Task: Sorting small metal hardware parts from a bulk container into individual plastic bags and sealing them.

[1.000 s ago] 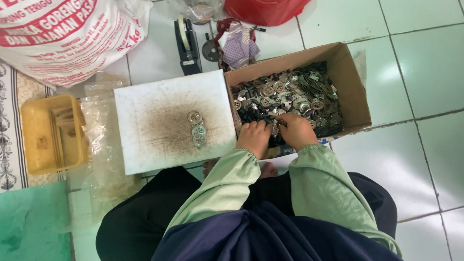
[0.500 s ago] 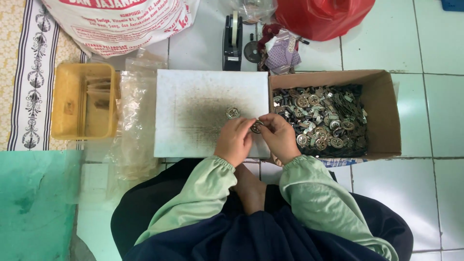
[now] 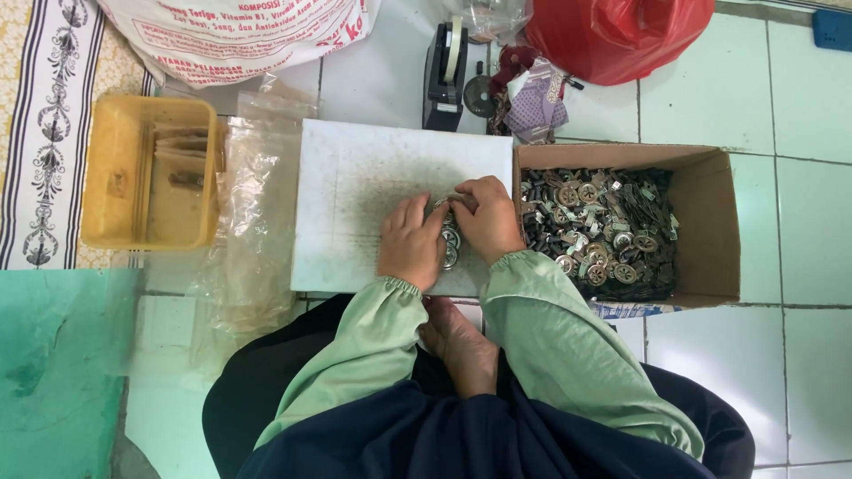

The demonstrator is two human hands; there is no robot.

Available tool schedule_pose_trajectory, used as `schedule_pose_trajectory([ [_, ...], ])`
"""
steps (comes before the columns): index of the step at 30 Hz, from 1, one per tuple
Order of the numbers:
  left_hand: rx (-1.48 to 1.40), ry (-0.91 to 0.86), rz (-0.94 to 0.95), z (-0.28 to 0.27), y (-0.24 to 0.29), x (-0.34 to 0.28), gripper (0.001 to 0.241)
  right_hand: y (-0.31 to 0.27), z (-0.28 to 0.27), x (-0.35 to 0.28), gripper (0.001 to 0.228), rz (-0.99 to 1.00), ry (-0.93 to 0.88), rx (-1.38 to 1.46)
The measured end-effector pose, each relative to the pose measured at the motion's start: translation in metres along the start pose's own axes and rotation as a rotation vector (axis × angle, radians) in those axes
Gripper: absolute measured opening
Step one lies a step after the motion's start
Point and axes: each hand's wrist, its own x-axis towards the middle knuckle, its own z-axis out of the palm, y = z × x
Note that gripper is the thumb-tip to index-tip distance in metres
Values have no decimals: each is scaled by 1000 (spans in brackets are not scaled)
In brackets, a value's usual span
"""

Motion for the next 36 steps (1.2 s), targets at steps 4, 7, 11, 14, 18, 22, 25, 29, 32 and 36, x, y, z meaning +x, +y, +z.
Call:
schedule_pose_trajectory([
  [4,10,-15,11,3,0,-1,51,-11,2,-8,22,-11,51,-17],
  [7,47,55,49,6,0,-1,52,-11,-3,-20,20,-25,129,45],
  [11,1,167,106,0,15,-8,45,-7,-36,-51,20,-91,69,107],
  [14,-66,205,221,0,51,-12,36,10,-79,-75,19,-83,40,85],
  [18,-216,178,435,34,116,-16,31,70,-129,-104,19,2,26,0],
  [22,-198,-42,509,72,157,-1,26,130,-152,-116,21,164,-42,-157],
  [25,-100,-150,516,116,157,10,18,166,-143,-113,19,179,-139,-365],
  [29,114,-224,528,142,149,9,10,150,-113,-101,28,431,-112,-516],
  [32,244,-357,510,131,154,8,12,132,-103,-90,31,601,-33,-616],
  [36,292,-506,449,127,159,13,29,196,-97,-95,21,167,-265,-552],
])
